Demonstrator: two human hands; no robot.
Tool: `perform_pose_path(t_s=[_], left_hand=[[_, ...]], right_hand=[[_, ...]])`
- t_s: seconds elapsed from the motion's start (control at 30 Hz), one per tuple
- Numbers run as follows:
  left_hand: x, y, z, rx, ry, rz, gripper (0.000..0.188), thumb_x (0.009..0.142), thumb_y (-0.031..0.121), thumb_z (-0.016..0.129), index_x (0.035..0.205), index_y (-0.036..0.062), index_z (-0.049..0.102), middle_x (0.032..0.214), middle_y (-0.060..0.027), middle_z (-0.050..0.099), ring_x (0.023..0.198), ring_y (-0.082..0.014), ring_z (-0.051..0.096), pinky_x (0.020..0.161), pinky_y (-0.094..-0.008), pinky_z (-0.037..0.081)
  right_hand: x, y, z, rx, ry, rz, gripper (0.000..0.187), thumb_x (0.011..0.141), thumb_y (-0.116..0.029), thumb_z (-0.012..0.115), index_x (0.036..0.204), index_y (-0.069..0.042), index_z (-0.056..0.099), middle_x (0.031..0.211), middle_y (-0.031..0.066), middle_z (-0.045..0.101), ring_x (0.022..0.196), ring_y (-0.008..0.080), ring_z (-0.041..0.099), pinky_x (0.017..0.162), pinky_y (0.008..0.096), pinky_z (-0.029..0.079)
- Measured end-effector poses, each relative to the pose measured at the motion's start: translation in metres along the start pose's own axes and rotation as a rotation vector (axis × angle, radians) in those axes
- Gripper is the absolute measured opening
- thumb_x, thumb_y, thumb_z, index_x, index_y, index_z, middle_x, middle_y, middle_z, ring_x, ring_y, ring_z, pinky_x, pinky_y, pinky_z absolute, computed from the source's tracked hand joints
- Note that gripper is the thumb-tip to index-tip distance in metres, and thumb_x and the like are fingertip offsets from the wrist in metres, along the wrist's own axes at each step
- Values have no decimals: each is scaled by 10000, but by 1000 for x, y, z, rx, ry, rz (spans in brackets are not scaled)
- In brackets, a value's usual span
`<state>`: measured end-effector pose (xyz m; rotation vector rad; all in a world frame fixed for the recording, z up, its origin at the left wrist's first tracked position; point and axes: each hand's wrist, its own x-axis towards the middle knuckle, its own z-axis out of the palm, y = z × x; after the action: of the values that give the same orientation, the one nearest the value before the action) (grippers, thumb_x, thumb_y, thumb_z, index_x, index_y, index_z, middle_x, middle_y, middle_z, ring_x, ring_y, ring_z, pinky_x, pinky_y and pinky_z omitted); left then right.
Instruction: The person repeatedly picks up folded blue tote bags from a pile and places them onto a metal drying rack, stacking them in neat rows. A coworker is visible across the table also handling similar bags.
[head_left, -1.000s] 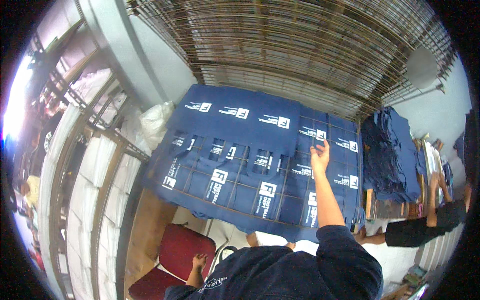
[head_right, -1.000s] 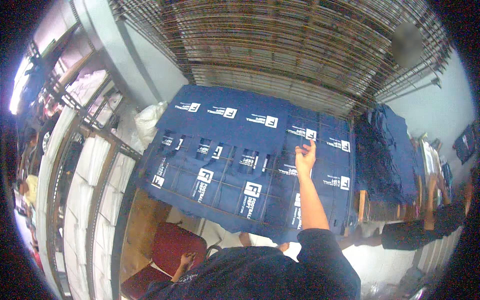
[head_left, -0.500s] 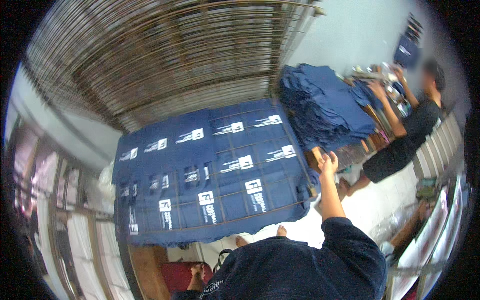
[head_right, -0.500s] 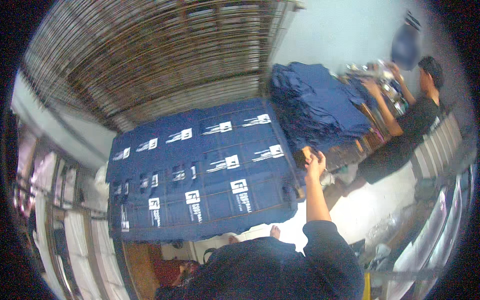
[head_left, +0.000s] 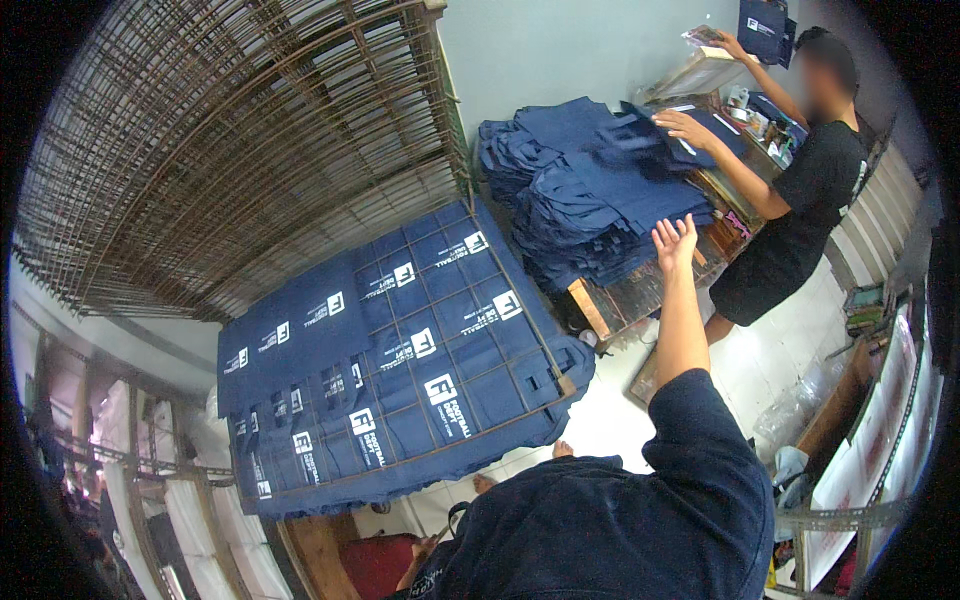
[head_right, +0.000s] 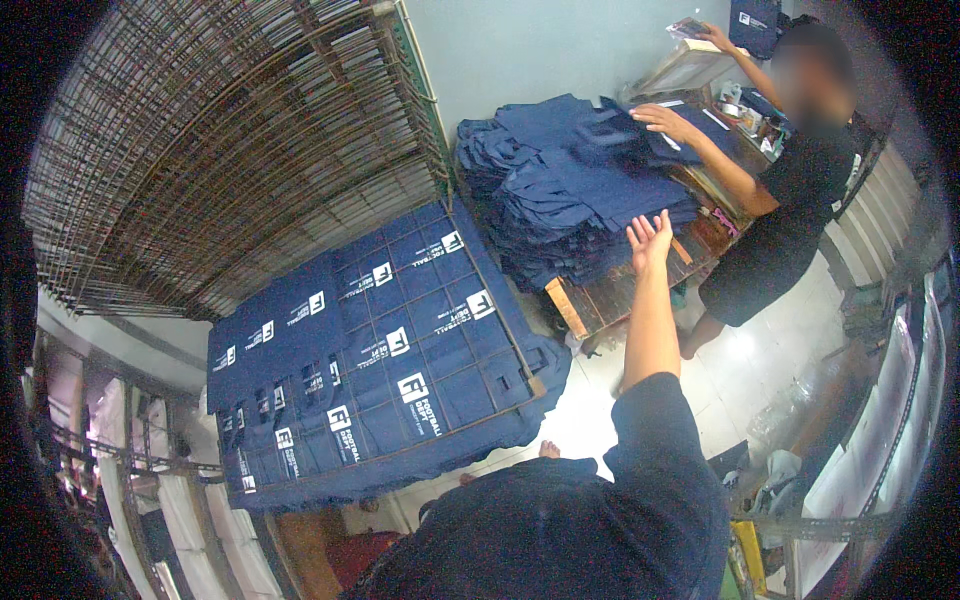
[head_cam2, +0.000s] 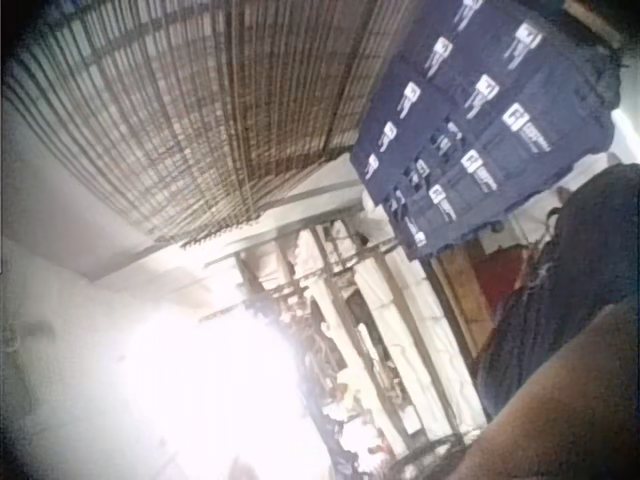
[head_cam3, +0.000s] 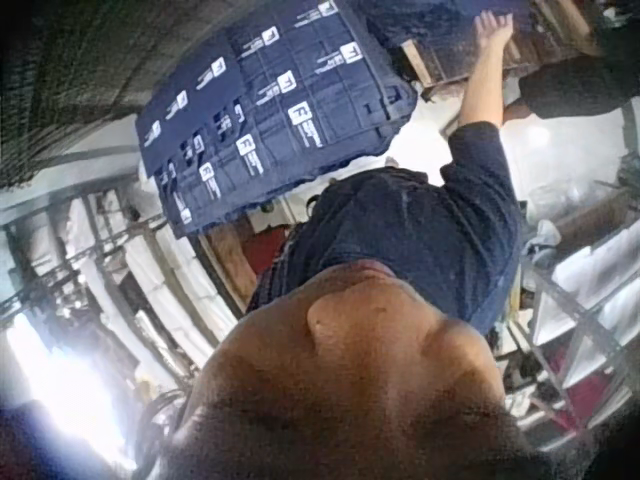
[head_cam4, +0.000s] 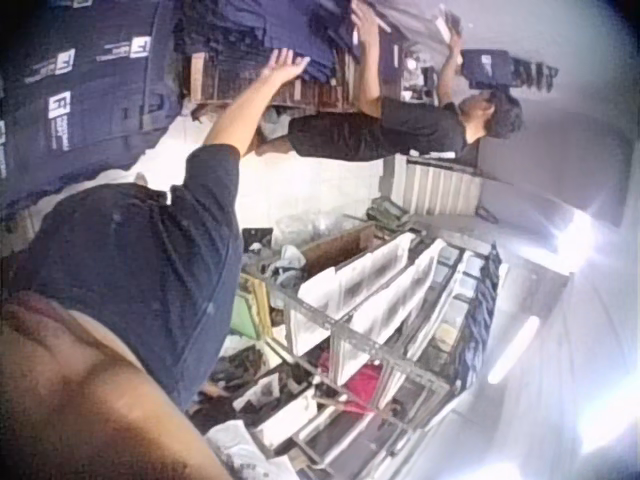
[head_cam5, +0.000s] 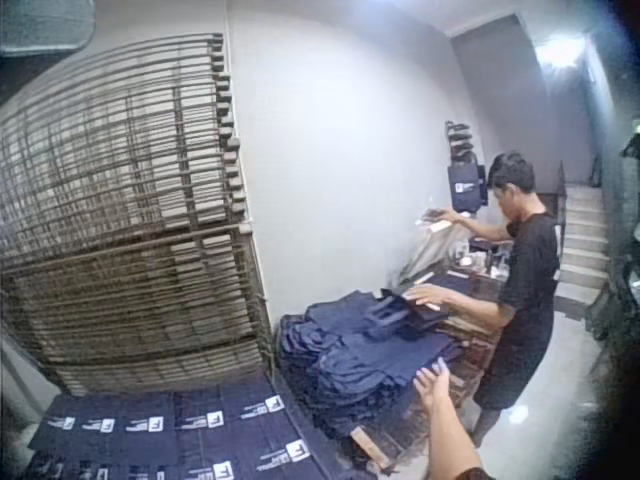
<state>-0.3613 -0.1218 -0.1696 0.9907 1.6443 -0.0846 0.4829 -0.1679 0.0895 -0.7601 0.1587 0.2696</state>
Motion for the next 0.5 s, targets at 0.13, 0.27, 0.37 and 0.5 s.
perform_pose_path(t_s=[0.13, 0.27, 0.37, 0.5], left_hand=[[-31, -11, 15, -31, 51, -41, 281, 874, 258, 527, 1106, 101, 544, 872, -110, 594, 655, -205, 544, 560, -368, 439], [-49, -6, 27, -52, 82, -61, 278, 873, 252, 529, 1106, 100, 542, 877, -111, 594, 660, -203, 545, 560, -364, 441], [-61, -3, 29, -58, 105, -64, 277, 873, 247, 531, 1107, 100, 541, 881, -111, 595, 663, -202, 546, 559, -361, 442], [-80, -16, 39, -91, 132, -93, 275, 872, 241, 533, 1108, 100, 539, 886, -112, 595, 667, -200, 547, 559, -357, 444]], right_hand=[[33, 4, 33, 116, -3, 201, 912, 809, -473, 576, 1394, -33, 32, 1371, 268, 267, 1226, 391, 372, 985, 481, 357], [63, 16, 60, -308, 330, 172, 693, 715, -316, 707, 1229, 36, 403, 1176, 256, 498, 1092, 376, 507, 876, 439, 439], [98, 27, 46, -770, 562, -35, 402, 648, -247, 753, 897, 41, 625, 879, 142, 618, 700, 248, 606, 632, 397, 504], [61, 19, 67, -1138, 538, -35, 430, 638, -257, 753, 952, 17, 646, 1046, 170, 622, 952, 290, 605, 835, 373, 469]])
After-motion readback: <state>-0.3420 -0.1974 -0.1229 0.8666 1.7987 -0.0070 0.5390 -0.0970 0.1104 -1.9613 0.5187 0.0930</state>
